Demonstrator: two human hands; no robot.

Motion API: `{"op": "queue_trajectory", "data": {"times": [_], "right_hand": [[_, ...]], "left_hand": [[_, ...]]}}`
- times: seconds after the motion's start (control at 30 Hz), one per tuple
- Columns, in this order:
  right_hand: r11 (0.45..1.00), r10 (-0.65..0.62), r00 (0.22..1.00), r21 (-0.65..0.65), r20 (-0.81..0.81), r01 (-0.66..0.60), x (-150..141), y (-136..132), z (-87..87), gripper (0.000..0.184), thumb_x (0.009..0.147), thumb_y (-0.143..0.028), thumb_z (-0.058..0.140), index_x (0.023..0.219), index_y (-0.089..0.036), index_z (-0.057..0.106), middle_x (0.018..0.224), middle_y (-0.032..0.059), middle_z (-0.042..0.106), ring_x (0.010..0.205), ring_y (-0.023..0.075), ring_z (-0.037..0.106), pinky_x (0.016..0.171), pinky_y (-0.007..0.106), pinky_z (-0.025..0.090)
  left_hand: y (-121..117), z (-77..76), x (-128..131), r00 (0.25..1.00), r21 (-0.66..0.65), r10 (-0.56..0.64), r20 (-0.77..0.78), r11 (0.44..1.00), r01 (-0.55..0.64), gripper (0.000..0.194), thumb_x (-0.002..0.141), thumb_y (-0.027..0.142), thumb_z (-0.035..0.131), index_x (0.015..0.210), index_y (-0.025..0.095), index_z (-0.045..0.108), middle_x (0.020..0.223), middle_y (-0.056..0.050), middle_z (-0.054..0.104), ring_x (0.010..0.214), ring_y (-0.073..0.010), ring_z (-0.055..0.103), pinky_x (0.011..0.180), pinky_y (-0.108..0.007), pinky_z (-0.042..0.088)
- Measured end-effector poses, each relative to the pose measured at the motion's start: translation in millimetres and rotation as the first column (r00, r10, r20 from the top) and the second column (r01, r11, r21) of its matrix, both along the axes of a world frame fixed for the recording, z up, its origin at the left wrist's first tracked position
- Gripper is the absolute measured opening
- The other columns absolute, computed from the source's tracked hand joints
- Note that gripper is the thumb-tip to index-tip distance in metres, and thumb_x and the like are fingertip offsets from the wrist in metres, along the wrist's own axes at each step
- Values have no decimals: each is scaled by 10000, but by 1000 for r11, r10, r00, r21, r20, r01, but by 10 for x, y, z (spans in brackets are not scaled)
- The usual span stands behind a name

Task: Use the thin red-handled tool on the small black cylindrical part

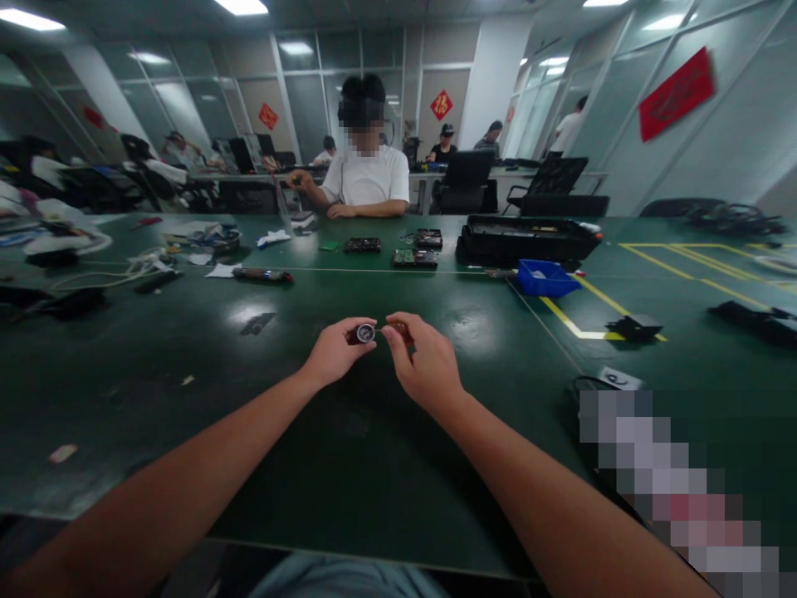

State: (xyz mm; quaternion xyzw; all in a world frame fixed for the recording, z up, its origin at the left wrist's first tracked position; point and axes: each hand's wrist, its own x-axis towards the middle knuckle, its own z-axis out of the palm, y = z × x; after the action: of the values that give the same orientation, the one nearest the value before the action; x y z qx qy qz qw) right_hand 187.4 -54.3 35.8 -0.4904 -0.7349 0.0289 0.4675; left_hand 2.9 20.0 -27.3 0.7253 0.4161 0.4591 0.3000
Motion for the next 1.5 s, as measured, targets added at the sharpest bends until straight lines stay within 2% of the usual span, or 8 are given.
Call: {"op": "queue_trajectory", "data": {"times": [0.3,0.57,0.83,0.93,1.03,1.17,1.37,1.5], "right_hand": [[1000,-14,1000,-7,16,14,2,29,-8,222,969,-356,538,1079,-201,654,889,56,751,750,180,689,692,299,492],[992,-122,990,24,76,121,26,31,10,383,883,-508,642,655,-211,563,558,-26,593,478,111,510,515,261,360],[995,-95,988,38,123,90,31,26,-7,314,875,-481,672,735,-203,632,623,-2,649,546,142,583,561,278,419],[999,15,993,50,120,-21,34,13,5,171,930,-361,608,964,-208,675,825,41,726,720,182,664,687,311,497],[991,124,984,26,128,-129,27,-6,23,213,956,-257,528,1130,-200,636,995,82,722,878,207,675,802,343,518],[992,128,983,-38,129,-124,16,-21,30,207,984,-303,489,1062,-197,649,965,80,712,862,209,665,780,348,510],[989,88,975,-99,-205,-110,-4,22,-61,241,974,-364,511,1107,-200,626,902,64,719,830,207,684,774,362,522],[966,33,839,-197,-543,-166,1,144,-118,263,954,-434,524,986,-203,645,853,53,701,770,191,670,751,366,542]], "left_hand": [[-17,16,-12,1000,13,-3,-17,1000,3,418,763,142,767,1165,236,702,1149,-64,720,1078,-234,666,989,-420,506],[-70,78,3,997,57,-12,-75,998,16,386,767,137,765,1136,238,711,1124,-48,719,1043,-215,669,966,-387,512],[-77,97,-6,995,79,1,-96,997,6,373,771,160,772,1132,232,710,1122,-49,720,1051,-218,666,977,-385,503],[-69,83,-12,995,87,2,-98,996,6,387,767,157,776,1140,233,705,1116,-48,719,1046,-219,665,961,-388,505],[-70,81,-15,995,98,0,-101,995,10,378,776,155,769,1141,230,705,1100,-49,721,1038,-219,665,945,-384,506],[-88,106,-6,994,98,-21,-108,995,32,349,790,174,764,1130,229,710,1094,-43,724,1026,-210,665,929,-364,508],[-117,150,15,990,120,11,-139,993,6,373,761,117,772,1117,216,715,1097,-42,727,1026,-202,665,950,-354,505],[-109,164,6,992,133,2,-128,991,15,375,765,107,763,1121,215,718,1112,-44,725,1039,-197,666,951,-349,509]]}}
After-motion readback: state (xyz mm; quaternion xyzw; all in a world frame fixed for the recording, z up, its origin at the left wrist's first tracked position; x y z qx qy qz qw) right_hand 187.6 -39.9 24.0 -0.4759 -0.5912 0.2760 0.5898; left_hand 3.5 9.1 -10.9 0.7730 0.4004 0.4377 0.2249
